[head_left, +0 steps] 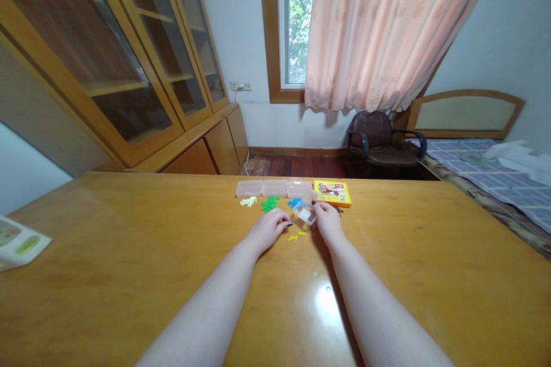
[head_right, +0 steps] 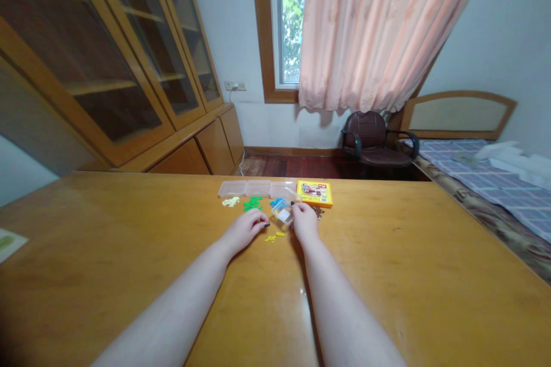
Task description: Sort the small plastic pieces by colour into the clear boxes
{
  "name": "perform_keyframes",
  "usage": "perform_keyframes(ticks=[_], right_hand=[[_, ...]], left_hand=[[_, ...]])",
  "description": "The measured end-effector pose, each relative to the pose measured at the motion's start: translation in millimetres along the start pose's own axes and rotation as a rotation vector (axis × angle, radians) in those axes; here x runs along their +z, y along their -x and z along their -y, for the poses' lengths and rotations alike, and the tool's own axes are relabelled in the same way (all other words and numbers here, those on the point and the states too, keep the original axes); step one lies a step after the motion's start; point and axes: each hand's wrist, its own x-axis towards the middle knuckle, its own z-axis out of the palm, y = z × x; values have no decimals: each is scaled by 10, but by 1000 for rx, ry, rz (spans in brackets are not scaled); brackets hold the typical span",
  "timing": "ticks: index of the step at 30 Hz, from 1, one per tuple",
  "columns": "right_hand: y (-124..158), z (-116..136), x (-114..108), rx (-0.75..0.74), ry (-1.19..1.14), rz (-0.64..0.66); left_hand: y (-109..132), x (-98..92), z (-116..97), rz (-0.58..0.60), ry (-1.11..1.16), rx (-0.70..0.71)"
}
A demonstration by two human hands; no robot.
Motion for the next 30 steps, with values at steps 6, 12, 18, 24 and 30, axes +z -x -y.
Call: perform_keyframes(ticks=[6,12,18,24,30], right_hand=[[13,24,3,35,-48,1],[-10,-10,8,17,-39,-6],[-12,-20,12,15,-32,-4],[-27,-52,16,0,-41,10],[-38,-58,24,12,-49,-4]], left_hand=[[22,-7,15,151,-40,38],[23,-4,7,188,-66,29],[17,16,1,173,-98,15],[26,7,2,178,-61,35],[22,16,7,179,-70,9]])
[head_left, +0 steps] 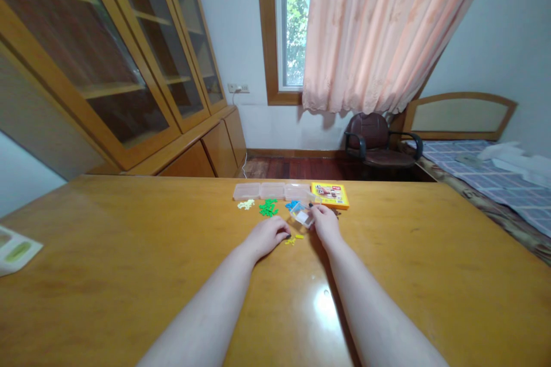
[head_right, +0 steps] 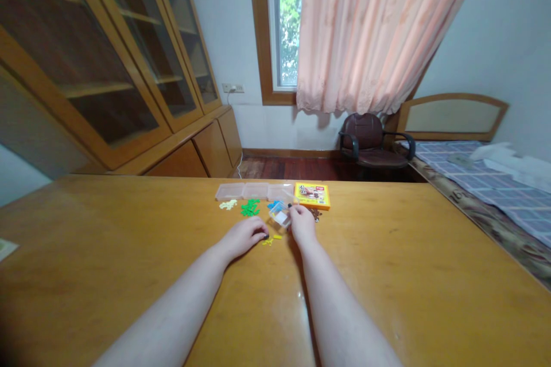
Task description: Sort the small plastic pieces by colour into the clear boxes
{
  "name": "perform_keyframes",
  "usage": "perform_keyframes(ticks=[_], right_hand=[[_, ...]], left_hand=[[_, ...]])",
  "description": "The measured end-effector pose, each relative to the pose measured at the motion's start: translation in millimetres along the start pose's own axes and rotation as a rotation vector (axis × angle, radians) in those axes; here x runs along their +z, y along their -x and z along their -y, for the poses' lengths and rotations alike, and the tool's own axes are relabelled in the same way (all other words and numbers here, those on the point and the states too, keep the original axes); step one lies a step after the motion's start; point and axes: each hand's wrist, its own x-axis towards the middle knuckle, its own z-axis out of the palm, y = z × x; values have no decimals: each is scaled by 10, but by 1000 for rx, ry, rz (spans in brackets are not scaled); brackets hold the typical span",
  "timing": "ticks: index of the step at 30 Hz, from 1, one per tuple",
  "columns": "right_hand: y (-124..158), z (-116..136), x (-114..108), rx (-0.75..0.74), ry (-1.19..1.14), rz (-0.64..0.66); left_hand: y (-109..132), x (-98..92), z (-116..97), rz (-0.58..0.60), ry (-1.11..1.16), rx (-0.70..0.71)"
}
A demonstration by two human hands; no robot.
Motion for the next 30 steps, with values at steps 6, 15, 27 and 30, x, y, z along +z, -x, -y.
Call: perform_keyframes(ticks=[6,15,27,30], right_hand=[[11,-10,-1,10,-2,18],[40,11,-1,1,24,28],[59,11,22,-65,129,95],[73,18,33,-124,154,130]], left_hand=[[10,21,25,-29,-4,-7],[3,58,45,-30,-30,0],[-8,-33,-15,-361,120,25],[-9,-38,-13,-351,130,44]])
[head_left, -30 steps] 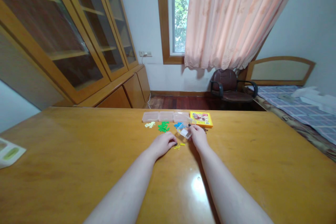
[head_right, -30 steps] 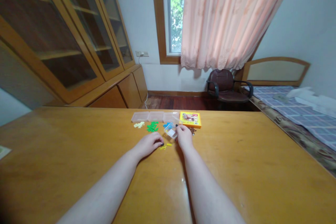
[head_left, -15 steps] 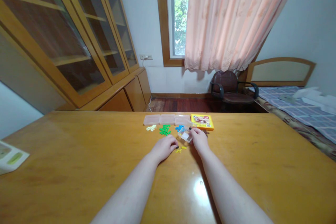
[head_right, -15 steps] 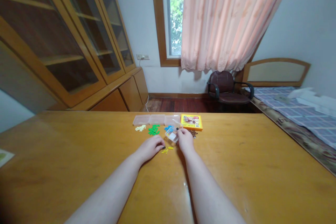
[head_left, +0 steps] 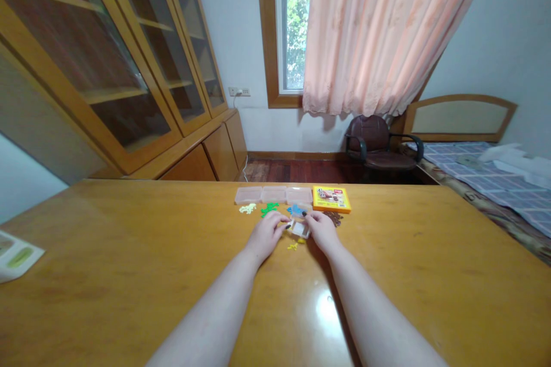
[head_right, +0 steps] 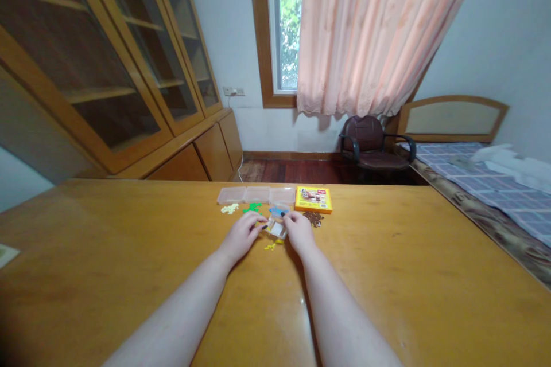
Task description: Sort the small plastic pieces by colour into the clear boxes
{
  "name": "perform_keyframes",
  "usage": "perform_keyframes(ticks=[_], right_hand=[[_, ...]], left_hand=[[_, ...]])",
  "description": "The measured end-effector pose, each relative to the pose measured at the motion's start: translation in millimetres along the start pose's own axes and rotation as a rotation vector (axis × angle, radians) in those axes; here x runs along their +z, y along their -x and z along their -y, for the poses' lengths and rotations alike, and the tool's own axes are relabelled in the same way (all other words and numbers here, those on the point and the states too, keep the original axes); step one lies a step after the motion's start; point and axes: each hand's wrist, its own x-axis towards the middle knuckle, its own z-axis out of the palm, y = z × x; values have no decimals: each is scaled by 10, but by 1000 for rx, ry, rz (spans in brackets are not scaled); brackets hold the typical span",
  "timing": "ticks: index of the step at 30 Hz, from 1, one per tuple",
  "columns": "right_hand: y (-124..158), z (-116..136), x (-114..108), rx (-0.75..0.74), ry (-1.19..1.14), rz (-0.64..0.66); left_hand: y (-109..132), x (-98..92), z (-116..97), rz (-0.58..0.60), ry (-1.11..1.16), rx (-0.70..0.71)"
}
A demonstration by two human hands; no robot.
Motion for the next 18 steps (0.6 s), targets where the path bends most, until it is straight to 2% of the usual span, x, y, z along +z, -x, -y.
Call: perform_keyframes(ticks=[4,7,10,18], right_hand=[[-10,8,-22,73,-66,-67],[-20,7,-40,130,-113,-80],[-22,-1,-41,115,-128,-91],[-15,-6,-30,89,-84,-94]], left_hand=[[7,-12,10,70,-42,-34],[23,-3,11,212,-76,-9],[41,42,18,309,-109,9],[31,127,56,323,-180,-1]])
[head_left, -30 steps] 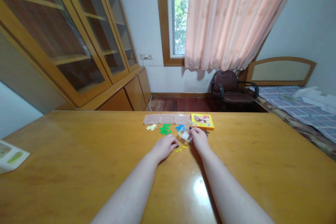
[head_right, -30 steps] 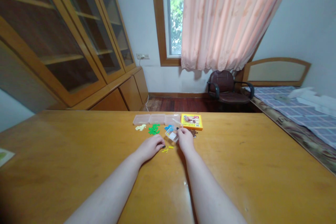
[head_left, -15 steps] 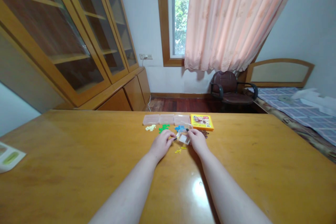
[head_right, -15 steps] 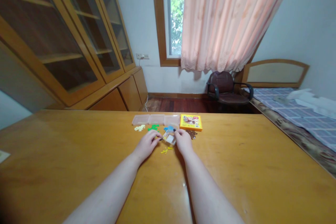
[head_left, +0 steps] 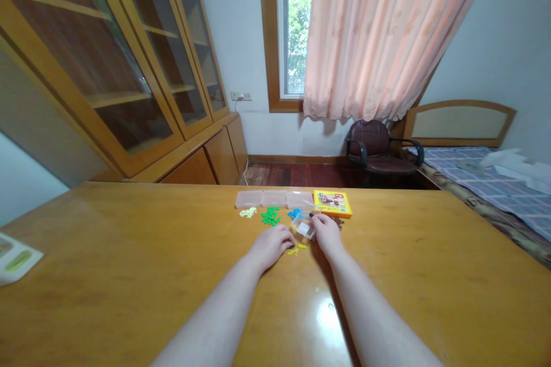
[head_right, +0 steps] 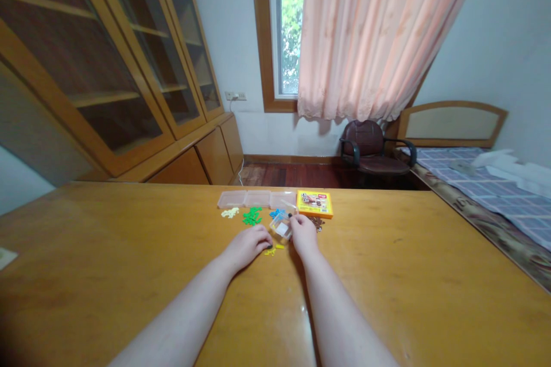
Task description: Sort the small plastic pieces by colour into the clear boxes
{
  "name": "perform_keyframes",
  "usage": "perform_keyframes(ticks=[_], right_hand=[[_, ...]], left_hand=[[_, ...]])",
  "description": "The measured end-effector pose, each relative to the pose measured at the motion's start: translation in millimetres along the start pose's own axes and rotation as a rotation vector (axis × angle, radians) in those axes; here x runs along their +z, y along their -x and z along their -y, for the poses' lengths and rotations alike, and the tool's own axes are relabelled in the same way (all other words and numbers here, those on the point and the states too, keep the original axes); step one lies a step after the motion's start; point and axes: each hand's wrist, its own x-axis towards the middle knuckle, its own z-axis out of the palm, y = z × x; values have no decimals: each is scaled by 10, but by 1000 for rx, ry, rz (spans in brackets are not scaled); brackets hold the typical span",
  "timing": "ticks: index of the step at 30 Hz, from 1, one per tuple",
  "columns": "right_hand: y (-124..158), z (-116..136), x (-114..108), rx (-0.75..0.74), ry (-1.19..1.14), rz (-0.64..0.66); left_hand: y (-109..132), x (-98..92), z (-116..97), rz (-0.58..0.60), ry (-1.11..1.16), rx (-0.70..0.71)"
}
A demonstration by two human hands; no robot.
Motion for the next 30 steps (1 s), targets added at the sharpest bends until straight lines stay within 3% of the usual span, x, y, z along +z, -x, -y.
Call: perform_keyframes(ticks=[9,15,17,21,25,30], right_hand=[[-4,5,5,-13,10,-19],[6,-25,42,-63,30,70],[34,-2,66,-104,40,126],[69,38,82,-140,55,183],[30,30,40,-86,16,67],[-20,13,-4,-14,-51,-12]], left_hand=[[11,-47,-46,-33,7,-30],[8,-111,-55,-351,145,-48],[11,-112,-49,-407,162,-32],[10,-97,-33,-380,179,-14],[23,-130,-43,-348,185,-9],[71,-137,-106,-95,143,51]])
